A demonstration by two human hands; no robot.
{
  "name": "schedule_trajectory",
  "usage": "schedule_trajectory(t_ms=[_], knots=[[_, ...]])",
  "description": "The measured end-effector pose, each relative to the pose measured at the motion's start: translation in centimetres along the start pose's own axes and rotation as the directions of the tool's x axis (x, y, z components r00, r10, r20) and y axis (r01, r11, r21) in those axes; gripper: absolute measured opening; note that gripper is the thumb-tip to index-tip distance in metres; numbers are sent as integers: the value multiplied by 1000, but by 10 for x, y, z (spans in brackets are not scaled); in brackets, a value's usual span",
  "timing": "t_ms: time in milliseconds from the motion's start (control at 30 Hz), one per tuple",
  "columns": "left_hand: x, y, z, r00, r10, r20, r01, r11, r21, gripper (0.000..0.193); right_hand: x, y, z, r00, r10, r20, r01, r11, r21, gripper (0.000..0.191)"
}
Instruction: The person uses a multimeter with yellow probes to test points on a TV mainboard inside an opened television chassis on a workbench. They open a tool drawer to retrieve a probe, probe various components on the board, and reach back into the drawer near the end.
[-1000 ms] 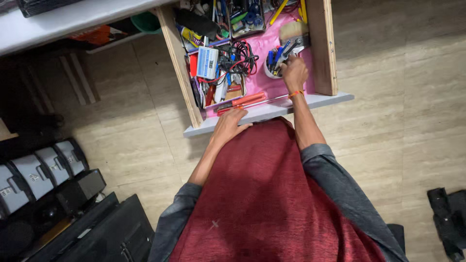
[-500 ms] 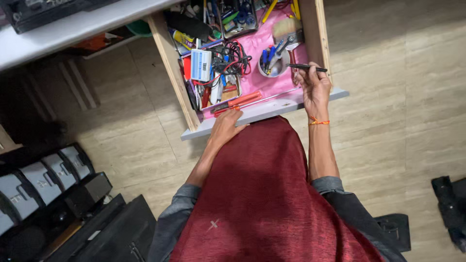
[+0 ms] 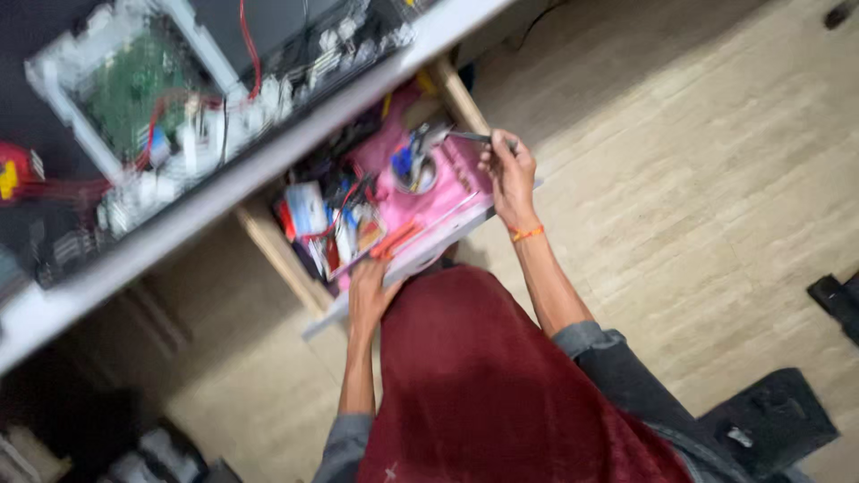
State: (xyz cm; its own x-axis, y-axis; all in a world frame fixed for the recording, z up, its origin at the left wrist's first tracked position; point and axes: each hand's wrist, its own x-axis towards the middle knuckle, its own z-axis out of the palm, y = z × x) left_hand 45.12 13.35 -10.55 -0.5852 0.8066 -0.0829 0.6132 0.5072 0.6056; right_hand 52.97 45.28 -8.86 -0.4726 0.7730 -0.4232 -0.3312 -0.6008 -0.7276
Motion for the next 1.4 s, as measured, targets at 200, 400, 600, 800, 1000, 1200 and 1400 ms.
schedule_trajectory(t_ms=[200,400,600,800,1000,1200,1400], knots=[[54,25,-1,990,84,-110,-87,996,-28,47,37,-52,-16,982,-73,-175,110,971,212,20],[132,75,-8,983,181,18,-174,966,-189,38,76,-94,-67,912,-26,-408,152,948,281,14],[207,138,-12,996,83,17,-70,920,-385,26,149,-136,-105,827,54,-560,187,912,364,6],[293,222,49,992,-18,-124,-48,859,-510,21,315,-324,-152,784,-334,-523,340,936,-89,4],[396,346,140,968,-238,-75,151,796,-587,22,516,-533,-147,814,-567,-124,531,814,-234,11],[437,423,177,917,-373,-139,230,782,-579,24,622,-609,-142,633,-772,57,553,399,-732,14],[439,461,224,851,-520,-80,401,740,-540,25,701,-636,-150,519,-743,422,504,-133,-854,28]])
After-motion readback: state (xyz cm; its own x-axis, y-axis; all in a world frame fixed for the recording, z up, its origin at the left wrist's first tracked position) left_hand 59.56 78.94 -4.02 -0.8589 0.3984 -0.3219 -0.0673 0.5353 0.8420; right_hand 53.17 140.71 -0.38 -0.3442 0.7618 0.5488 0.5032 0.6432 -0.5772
